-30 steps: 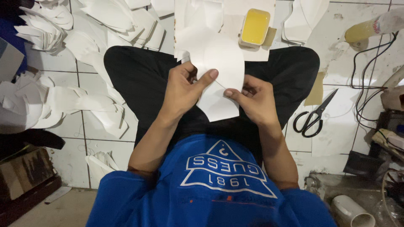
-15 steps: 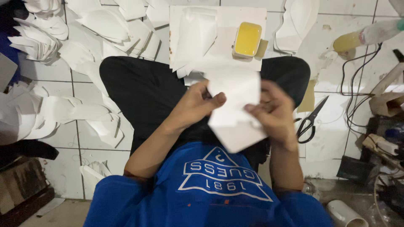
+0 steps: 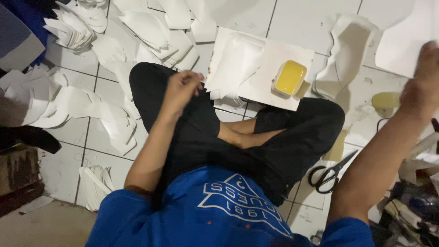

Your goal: The person sits on the floor and applies a yellow substance from a small container onto white paper cutouts using a cloth. They then press the edges of the paper together to adhere them.

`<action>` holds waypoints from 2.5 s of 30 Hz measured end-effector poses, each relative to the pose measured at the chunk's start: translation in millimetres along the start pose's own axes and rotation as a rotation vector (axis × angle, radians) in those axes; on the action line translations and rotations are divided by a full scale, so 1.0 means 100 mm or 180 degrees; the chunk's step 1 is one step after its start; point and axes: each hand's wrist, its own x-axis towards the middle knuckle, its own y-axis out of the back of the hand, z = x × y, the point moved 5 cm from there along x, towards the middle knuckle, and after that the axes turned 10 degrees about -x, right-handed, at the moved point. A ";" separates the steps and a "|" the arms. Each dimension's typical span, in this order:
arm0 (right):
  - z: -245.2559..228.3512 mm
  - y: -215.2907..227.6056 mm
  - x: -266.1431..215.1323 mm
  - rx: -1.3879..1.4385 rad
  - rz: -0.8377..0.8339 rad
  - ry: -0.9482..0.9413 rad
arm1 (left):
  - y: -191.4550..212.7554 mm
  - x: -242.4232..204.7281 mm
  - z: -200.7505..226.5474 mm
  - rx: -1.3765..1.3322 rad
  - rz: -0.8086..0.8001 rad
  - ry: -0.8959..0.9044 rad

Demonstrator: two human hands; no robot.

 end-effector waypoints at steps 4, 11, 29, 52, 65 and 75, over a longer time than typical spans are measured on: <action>2.15 -1.15 1.26 -0.1715 0.0318 0.2706 | 0.28 0.66 -0.04 0.0259 0.0524 0.0005; 1.94 -1.14 0.59 0.1095 0.1678 0.1190 | 0.33 2.68 -0.64 0.2151 0.1108 -0.1171; 1.43 -1.14 0.00 0.1205 0.1368 0.0202 | 0.29 3.61 -0.90 0.3661 0.1529 -0.1435; -1.98 -2.05 -0.35 0.3508 -0.2747 -0.0368 | -1.45 0.74 0.90 0.0035 -0.1034 -0.2118; -1.60 -0.68 -0.43 0.2399 -0.0998 0.0383 | -1.23 2.98 -0.29 0.2229 -0.0671 -0.1171; -0.07 -0.55 -0.75 0.2641 -0.0734 -0.0398 | -1.86 3.26 -0.80 0.5098 -0.1419 0.0079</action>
